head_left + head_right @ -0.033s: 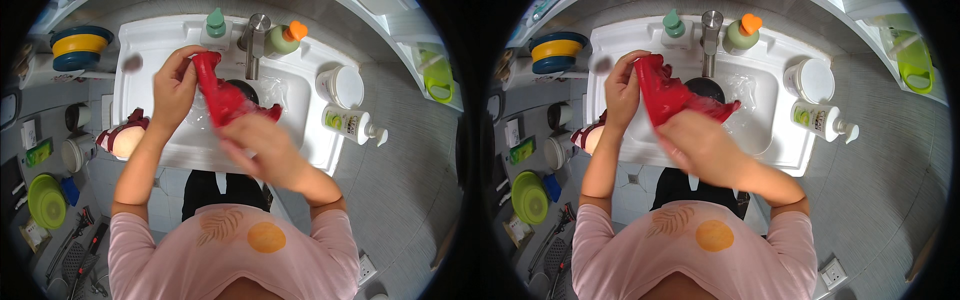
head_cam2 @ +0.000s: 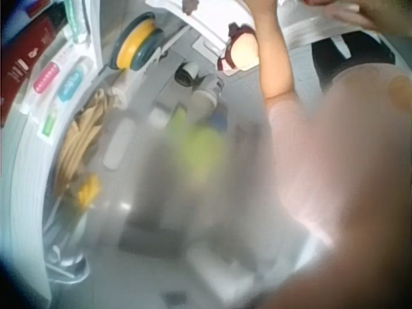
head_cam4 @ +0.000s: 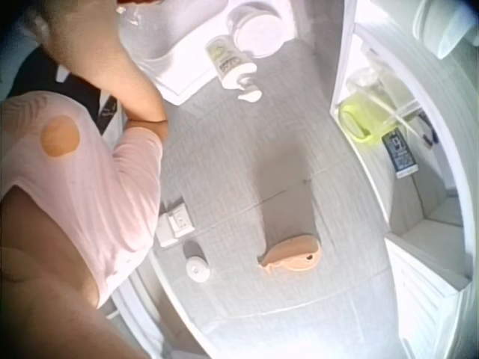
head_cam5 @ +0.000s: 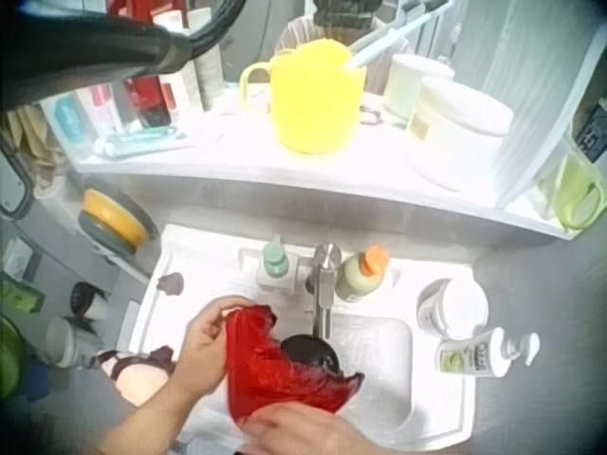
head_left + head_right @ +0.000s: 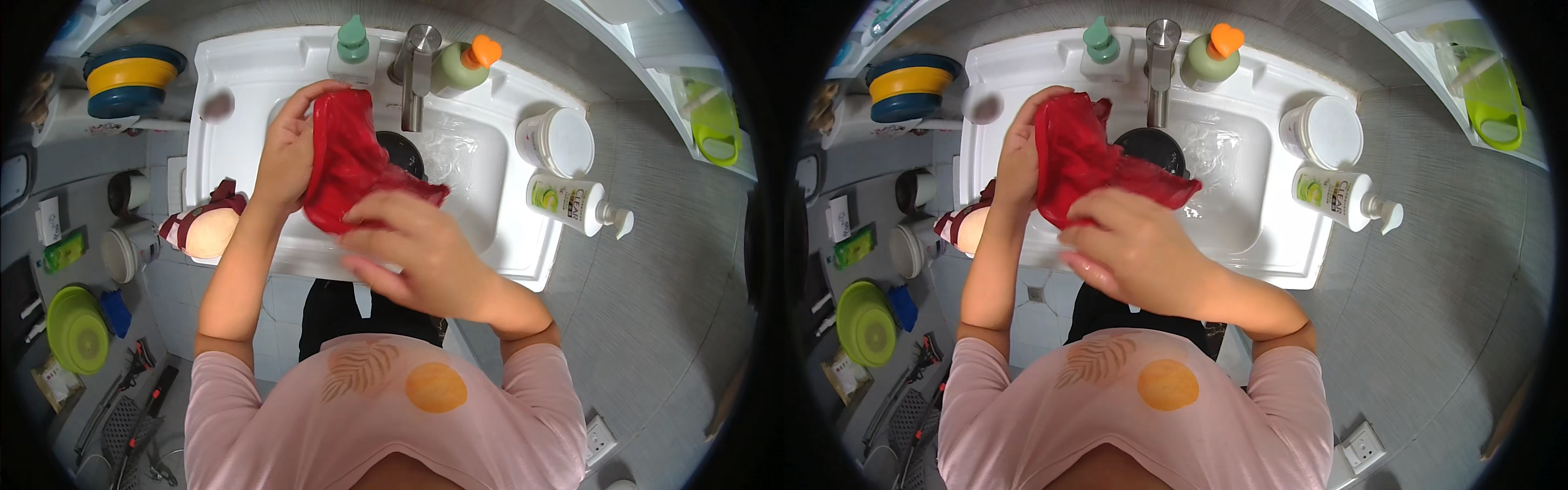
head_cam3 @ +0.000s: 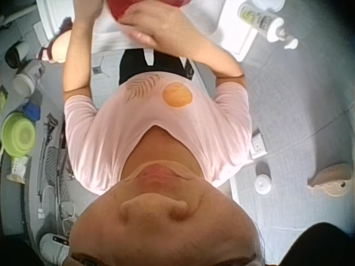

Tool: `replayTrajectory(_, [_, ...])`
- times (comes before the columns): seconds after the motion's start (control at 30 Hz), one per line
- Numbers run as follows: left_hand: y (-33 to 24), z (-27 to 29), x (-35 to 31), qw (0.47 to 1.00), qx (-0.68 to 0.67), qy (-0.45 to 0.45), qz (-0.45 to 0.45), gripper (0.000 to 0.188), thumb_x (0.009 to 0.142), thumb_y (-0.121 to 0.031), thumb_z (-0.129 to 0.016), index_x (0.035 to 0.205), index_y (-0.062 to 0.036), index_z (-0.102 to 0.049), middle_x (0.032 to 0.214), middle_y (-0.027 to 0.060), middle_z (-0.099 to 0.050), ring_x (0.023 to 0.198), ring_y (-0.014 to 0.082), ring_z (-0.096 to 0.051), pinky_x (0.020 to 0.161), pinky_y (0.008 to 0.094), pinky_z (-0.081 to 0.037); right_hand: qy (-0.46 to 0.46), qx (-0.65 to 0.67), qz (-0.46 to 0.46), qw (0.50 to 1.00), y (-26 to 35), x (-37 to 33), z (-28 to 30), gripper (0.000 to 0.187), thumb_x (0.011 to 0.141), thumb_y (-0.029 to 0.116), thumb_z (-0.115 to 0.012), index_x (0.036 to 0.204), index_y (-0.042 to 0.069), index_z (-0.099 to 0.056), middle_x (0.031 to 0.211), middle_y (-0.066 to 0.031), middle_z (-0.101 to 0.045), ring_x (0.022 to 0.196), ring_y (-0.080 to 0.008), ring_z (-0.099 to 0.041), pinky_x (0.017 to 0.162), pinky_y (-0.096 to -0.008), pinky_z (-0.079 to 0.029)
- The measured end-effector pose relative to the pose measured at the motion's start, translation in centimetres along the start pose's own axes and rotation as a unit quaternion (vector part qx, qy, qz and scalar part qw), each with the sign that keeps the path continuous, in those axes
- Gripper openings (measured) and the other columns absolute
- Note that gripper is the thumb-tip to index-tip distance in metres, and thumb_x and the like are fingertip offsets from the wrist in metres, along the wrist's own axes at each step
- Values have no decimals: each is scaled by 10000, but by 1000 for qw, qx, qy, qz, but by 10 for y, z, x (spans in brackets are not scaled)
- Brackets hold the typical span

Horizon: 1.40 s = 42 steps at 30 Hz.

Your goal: The person washes a dark sock by hand in a kitchen sink, scrubbing it with a sponge and rinsing it under running water. They then wash a maroon cloth and a red cloth using the same method, wringing out each item after washing. Finally, the person washes another dark sock and places it with the other wet items.

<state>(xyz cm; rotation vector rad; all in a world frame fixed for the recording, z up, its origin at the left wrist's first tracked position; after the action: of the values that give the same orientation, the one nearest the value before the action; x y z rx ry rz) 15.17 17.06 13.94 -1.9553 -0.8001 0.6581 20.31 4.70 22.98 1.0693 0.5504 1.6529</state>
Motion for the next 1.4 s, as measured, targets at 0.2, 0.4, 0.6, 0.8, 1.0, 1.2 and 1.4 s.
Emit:
replayTrajectory(0.2, [9,-20,-20,957,-47,232,167,146,908,-168,-438,989,-50,-468,921,34,-557,811,74,-536,695,203,-449,-52,143,-153,977,-73,3,16,346,703,158,-714,968,18,-539,1012,-111,-510,787,-170,-559,643,-266,-470])
replayTrajectory(0.4, [13,-16,-37,901,135,301,282,215,788,-74,-604,949,-52,-464,865,44,-605,801,69,-547,650,206,-451,94,318,-290,898,-95,-23,-11,204,782,141,-659,889,5,-552,781,-8,-554,650,-68,-538,571,-214,-442])
replayTrajectory(0.6, [18,23,-32,888,368,203,184,141,812,-92,-583,893,23,-572,813,44,-601,765,103,-553,677,232,-458,-16,346,-328,879,-109,-33,7,92,863,80,-520,928,23,-551,770,5,-551,651,-42,-498,577,-187,-420])
replayTrajectory(0.8, [26,27,-29,976,25,72,203,178,872,-123,-484,769,9,-545,836,11,-535,752,108,-488,699,235,-408,-37,300,-378,875,-136,-51,7,178,917,176,-476,978,21,-536,786,2,-540,705,-48,-488,628,-199,-426])
replayTrajectory(1.0, [13,4,-18,918,374,109,-79,117,840,-77,-550,830,13,-476,749,25,-503,677,96,-455,615,254,-399,-106,229,-329,910,-144,-57,16,202,925,193,-463,997,14,-521,802,-12,-539,720,-62,-487,660,-217,-432])
replayTrajectory(1.2, [62,11,-21,973,202,6,111,300,924,-278,-432,977,3,-524,852,37,-553,741,76,-495,664,264,-434,-67,421,-440,790,-139,-65,-16,307,869,233,-567,1093,31,-508,908,-53,-583,809,-122,-568,672,-280,-493])
replayTrajectory(1.4, [120,-28,-71,865,-275,29,419,394,932,-320,-360,1194,-37,-442,1163,99,-533,1023,220,-559,897,386,-448,2,595,-554,583,-137,-119,-60,377,840,190,-612,1139,-3,-486,1027,-97,-585,887,-173,-595,742,-314,-506])
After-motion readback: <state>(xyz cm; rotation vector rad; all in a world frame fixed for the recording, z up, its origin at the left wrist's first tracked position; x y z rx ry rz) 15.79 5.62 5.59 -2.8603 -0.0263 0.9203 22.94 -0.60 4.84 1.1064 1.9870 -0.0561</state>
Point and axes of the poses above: each hand's wrist, its own x-axis towards the middle knuckle, its own z-axis out of the back of the hand, y = z × x, the point moved 8 cm from there along x, towards the middle knuckle
